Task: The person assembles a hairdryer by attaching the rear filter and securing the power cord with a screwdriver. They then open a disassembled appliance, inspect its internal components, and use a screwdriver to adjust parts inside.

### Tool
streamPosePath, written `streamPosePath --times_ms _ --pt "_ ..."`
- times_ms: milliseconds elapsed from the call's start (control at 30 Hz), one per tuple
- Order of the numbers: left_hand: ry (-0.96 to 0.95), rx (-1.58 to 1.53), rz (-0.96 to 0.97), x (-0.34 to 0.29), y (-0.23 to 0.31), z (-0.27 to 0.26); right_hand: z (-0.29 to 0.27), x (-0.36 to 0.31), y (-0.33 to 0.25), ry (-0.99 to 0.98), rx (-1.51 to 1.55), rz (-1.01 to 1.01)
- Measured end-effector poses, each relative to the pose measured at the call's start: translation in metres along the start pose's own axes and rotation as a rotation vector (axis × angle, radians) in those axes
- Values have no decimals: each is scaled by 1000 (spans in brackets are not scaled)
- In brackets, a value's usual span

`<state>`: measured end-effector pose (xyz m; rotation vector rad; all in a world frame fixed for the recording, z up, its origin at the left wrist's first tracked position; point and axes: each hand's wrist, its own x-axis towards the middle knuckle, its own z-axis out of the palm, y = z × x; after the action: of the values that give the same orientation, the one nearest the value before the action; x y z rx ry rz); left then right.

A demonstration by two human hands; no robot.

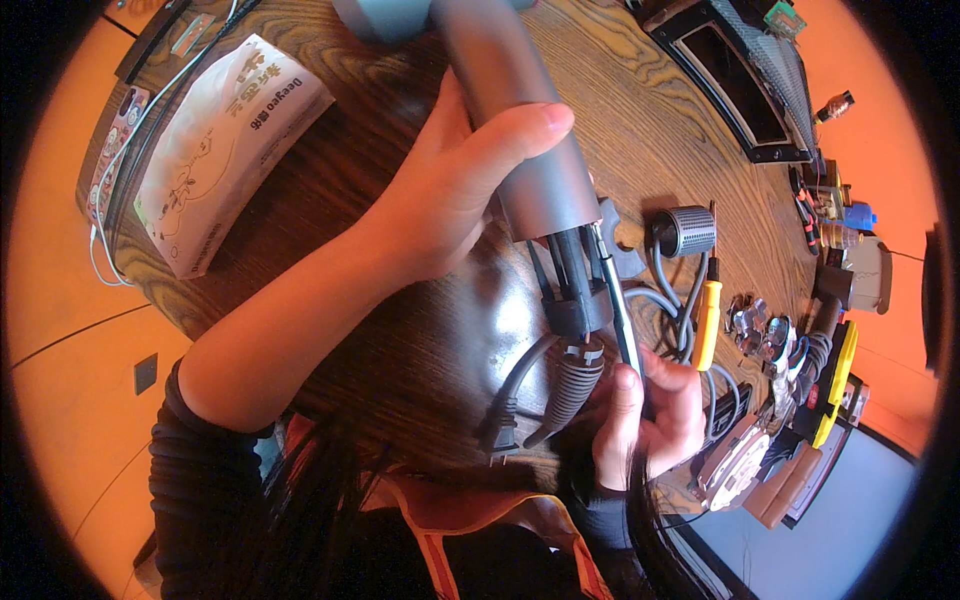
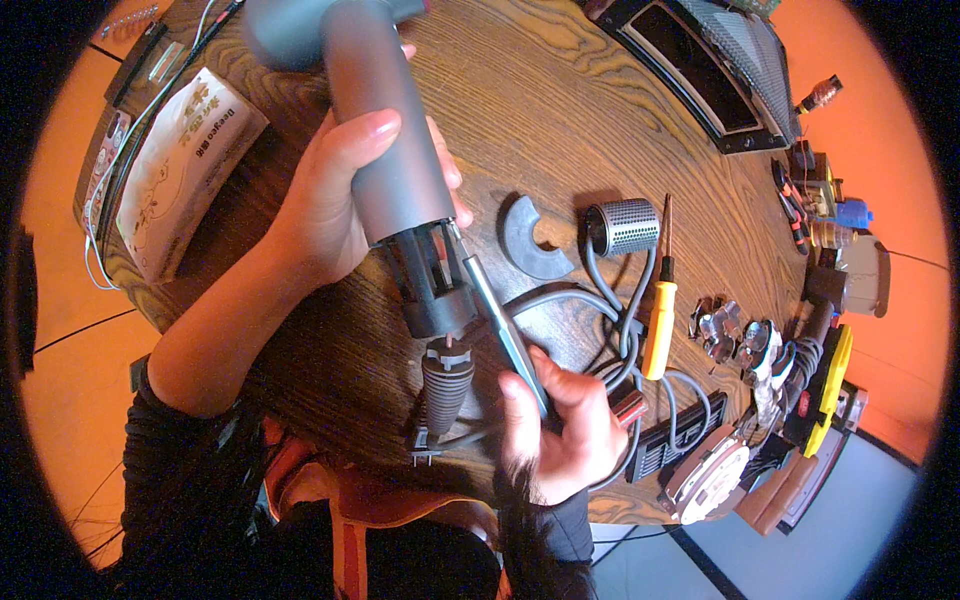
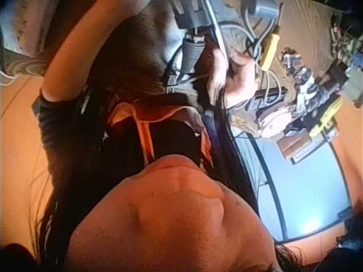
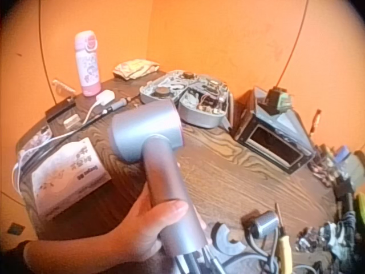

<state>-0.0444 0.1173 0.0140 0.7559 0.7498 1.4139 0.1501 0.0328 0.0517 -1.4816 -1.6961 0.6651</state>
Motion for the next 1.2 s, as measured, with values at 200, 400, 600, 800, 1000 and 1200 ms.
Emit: streamPosePath --times_ms 200,400,600,800,1000,1200 --pt "-12 -9 11 -1 0 -1 0 2 -7 -165 438 274" --pt "-32 -14 -31 0 -1 -2 2 7 6 77 -262 -368" --pt "-13 -27 63 2 -3 1 -6 5 -3 -117 450 316" --pt "-1 -86 45 1 -2 2 -3 10 -8 -211 697 421" --pt "-19 59 84 2 -3 0 4 4 2 63 -214 -301" --pt "-15 0 87 1 -4 1 -7 11 0 -179 802 442"
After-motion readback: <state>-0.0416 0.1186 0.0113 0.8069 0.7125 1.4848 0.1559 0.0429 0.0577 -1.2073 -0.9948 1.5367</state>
